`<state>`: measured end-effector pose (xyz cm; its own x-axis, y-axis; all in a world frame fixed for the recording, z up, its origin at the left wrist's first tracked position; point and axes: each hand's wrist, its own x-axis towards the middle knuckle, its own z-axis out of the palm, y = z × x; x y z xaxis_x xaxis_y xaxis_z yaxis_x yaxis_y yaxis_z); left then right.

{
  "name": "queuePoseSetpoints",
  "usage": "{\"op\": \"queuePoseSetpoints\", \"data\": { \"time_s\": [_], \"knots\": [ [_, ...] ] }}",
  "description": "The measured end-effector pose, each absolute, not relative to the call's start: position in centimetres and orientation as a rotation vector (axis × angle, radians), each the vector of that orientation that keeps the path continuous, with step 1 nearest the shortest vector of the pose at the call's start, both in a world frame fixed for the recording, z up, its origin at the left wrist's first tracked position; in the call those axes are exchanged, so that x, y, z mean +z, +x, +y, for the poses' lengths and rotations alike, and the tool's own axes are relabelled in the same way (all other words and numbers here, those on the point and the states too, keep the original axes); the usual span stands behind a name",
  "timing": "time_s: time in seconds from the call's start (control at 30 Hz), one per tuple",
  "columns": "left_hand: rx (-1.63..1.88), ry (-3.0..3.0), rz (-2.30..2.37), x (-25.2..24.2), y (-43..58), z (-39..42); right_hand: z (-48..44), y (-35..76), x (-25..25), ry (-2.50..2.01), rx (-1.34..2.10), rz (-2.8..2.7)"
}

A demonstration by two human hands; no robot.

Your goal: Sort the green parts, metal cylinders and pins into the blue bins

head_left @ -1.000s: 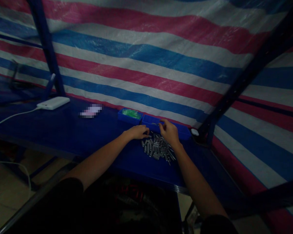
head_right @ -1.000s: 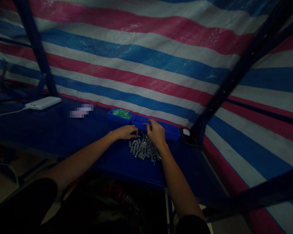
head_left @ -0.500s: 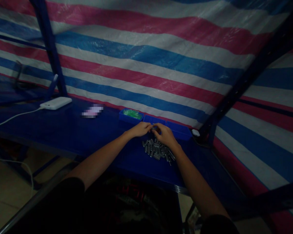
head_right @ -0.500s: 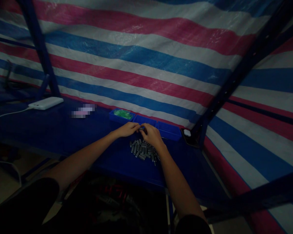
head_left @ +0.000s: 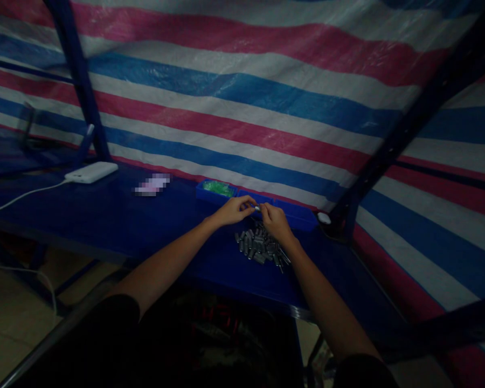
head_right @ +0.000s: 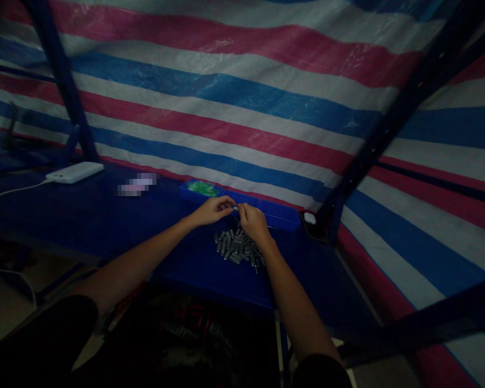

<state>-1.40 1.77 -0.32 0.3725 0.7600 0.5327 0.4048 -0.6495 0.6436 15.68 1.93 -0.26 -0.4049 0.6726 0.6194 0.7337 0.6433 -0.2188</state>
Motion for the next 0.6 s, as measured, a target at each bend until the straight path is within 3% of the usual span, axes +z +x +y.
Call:
{"op": "queuePoseSetpoints", "data": {
  "time_s": [0.33, 0.6],
  "knots": [
    [1.352, 2.034, 0.991, -0.5, -1.4, 2.6, 1.7, 15.3, -0.3, -0.975, 0.128, -2.109],
    [1.277, 1.936, 0.994, -0.5, -1.5, 2.9, 1.4, 15.6, 0.0, -0.973, -0.019, -2.125]
  ]
}}
